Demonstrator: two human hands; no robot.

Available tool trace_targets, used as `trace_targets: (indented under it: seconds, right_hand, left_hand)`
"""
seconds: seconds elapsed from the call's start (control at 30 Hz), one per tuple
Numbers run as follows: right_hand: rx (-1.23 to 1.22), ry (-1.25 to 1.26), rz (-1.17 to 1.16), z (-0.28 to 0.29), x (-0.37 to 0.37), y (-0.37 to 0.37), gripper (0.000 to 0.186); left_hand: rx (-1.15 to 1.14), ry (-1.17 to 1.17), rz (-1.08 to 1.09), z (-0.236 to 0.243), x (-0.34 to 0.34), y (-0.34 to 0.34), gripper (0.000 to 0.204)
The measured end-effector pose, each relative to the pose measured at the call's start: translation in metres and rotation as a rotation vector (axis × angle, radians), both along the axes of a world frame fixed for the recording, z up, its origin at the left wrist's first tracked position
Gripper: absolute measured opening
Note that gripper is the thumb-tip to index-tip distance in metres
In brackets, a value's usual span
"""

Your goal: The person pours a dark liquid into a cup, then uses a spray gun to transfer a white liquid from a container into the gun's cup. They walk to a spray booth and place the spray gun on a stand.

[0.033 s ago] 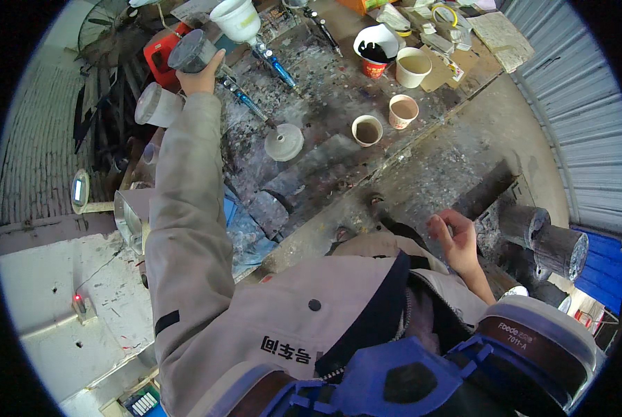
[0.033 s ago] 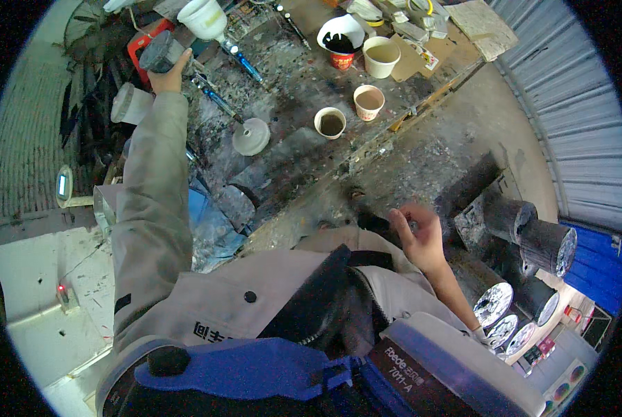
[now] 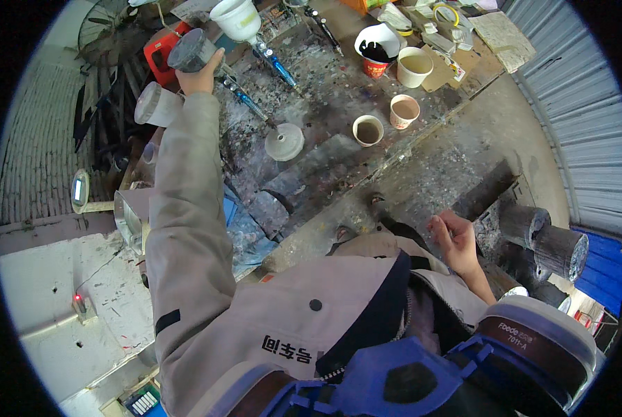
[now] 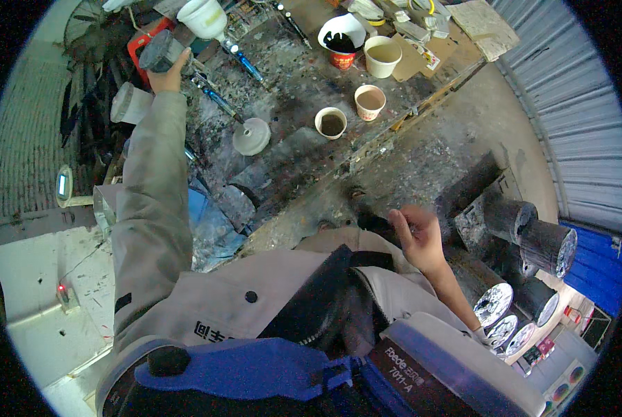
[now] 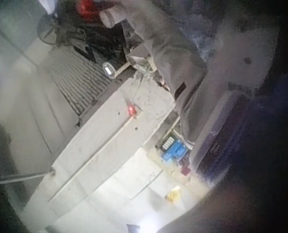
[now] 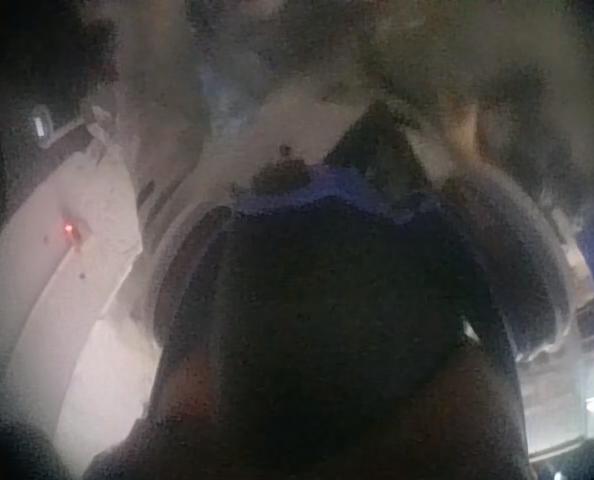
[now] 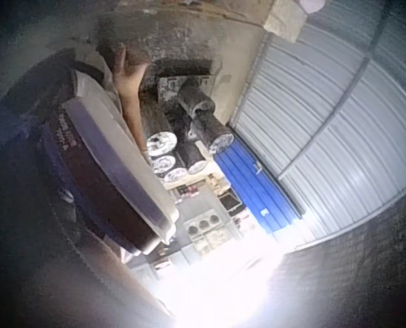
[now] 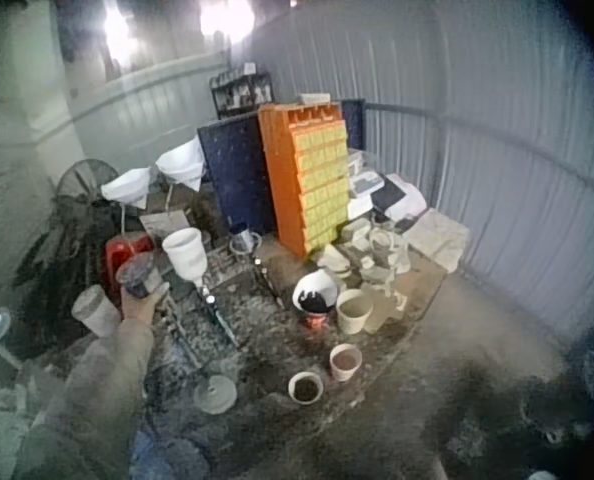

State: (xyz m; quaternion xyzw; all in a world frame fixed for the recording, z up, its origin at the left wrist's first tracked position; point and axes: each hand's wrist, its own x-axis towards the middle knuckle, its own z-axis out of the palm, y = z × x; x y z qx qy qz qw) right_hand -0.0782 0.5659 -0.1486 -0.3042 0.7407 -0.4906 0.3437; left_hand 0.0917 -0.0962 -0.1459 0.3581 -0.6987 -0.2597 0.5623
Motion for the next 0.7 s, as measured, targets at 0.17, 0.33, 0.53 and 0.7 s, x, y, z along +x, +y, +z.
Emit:
trace_targets:
  seconds: [0.17,0.33,0.53,0.7]
  right_hand:
    - [0.042,-0.031,0.125,0.007,-0.009,-0.003,0.038]
    - [-0.037,-0.067,0.099,0.022,-0.011,-0.042,0.028]
    - [-0.373,0.315,0.387,0.061,-0.004,-0.134,0.022]
    - [-0.498,0.581,0.201,0.074,0.044,-0.224,0.046]
  left_hand:
    - [0.137,-0.046,0.011,0.023,-0.005,0.016,0.099]
    - [0.239,-0.032,-0.045,0.074,-0.002,0.06,0.09]
    - [-0.045,0.244,-0.184,0.128,-0.021,0.156,0.076]
    - [-0.128,0.209,-0.397,0.183,-0.022,0.241,0.08]
